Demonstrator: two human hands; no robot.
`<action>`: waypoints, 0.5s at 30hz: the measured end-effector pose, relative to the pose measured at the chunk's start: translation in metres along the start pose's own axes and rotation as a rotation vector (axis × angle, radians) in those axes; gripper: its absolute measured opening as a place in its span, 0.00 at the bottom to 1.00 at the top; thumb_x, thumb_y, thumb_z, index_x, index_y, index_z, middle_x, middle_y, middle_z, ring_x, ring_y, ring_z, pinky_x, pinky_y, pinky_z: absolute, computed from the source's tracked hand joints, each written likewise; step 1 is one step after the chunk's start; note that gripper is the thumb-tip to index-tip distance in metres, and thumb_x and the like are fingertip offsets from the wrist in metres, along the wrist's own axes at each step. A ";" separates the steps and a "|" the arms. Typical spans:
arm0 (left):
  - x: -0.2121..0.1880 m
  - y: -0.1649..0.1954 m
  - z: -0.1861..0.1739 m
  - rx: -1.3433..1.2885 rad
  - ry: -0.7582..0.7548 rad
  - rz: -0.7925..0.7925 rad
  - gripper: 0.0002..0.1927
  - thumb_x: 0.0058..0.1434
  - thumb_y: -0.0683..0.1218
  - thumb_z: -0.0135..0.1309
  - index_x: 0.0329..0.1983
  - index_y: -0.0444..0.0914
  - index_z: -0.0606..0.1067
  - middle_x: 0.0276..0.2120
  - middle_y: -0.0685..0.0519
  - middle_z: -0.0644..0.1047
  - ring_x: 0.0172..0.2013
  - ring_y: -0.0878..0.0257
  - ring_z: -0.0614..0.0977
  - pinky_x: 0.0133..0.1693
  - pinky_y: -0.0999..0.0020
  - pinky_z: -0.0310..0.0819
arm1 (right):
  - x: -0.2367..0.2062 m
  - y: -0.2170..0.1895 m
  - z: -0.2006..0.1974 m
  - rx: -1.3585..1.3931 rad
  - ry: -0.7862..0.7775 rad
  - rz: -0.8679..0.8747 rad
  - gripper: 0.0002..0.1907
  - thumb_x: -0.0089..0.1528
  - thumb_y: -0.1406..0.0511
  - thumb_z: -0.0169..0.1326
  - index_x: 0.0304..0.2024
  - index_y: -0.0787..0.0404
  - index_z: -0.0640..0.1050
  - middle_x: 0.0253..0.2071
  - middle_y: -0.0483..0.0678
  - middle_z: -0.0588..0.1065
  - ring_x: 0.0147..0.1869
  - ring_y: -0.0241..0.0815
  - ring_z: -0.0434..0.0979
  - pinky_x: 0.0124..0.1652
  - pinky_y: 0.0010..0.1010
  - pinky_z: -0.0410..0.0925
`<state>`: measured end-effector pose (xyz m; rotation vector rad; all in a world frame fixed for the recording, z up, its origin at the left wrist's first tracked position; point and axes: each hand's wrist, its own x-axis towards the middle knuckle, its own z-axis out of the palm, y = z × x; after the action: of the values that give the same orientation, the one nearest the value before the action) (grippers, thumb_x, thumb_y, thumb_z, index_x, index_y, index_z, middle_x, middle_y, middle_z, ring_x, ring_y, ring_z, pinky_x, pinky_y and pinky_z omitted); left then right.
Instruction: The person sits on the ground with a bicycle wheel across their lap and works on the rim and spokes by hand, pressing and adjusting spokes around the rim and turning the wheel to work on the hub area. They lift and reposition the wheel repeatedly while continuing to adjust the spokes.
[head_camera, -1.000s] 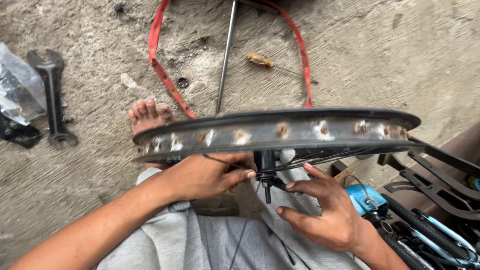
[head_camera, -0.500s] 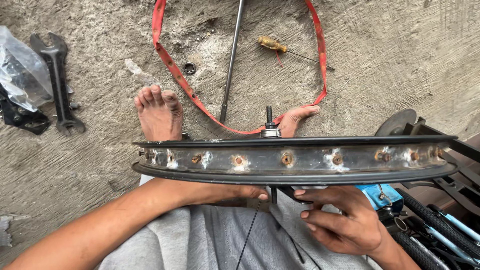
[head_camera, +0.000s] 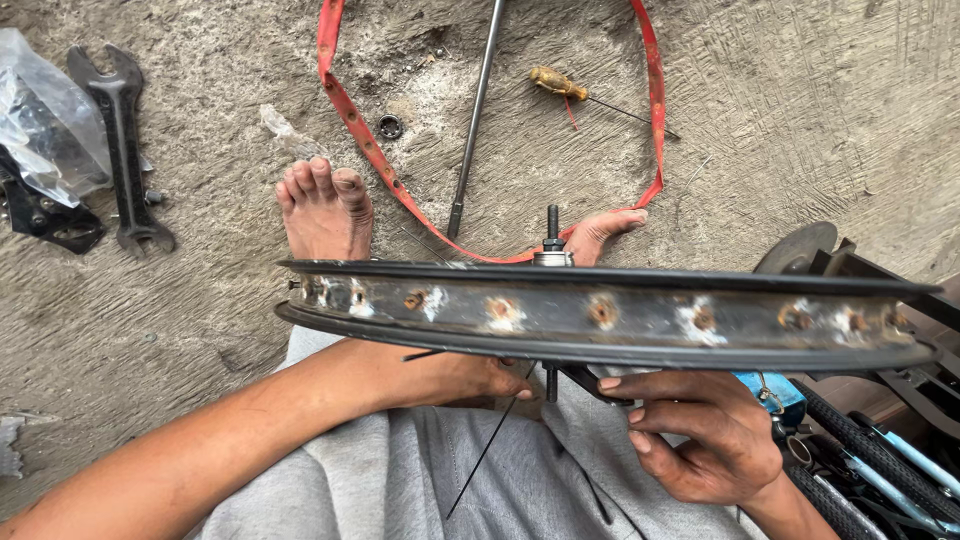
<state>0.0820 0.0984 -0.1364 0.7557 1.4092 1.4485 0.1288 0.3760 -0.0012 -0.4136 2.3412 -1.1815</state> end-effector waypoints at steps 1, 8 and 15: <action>-0.001 -0.002 0.002 -0.007 0.026 0.060 0.16 0.64 0.57 0.59 0.42 0.40 0.80 0.33 0.50 0.82 0.30 0.58 0.83 0.33 0.60 0.77 | -0.001 0.000 0.002 0.004 0.024 -0.019 0.09 0.59 0.67 0.63 0.38 0.60 0.75 0.44 0.56 0.83 0.43 0.43 0.88 0.40 0.32 0.79; 0.004 0.013 0.002 -0.009 0.007 -0.229 0.16 0.55 0.58 0.63 0.33 0.41 0.82 0.27 0.52 0.82 0.28 0.59 0.83 0.33 0.61 0.76 | 0.004 -0.001 0.004 -0.029 0.062 -0.048 0.11 0.60 0.66 0.64 0.39 0.60 0.74 0.43 0.55 0.82 0.35 0.36 0.85 0.33 0.26 0.74; 0.009 0.021 -0.007 -0.099 -0.109 -0.391 0.14 0.53 0.58 0.63 0.32 0.44 0.83 0.27 0.55 0.84 0.29 0.61 0.84 0.35 0.60 0.78 | 0.005 -0.004 0.005 -0.034 0.075 -0.027 0.11 0.59 0.66 0.64 0.37 0.61 0.74 0.42 0.55 0.82 0.34 0.37 0.85 0.31 0.25 0.74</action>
<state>0.0681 0.1066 -0.1187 0.4573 1.3054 1.1447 0.1273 0.3683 -0.0020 -0.4209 2.4299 -1.1901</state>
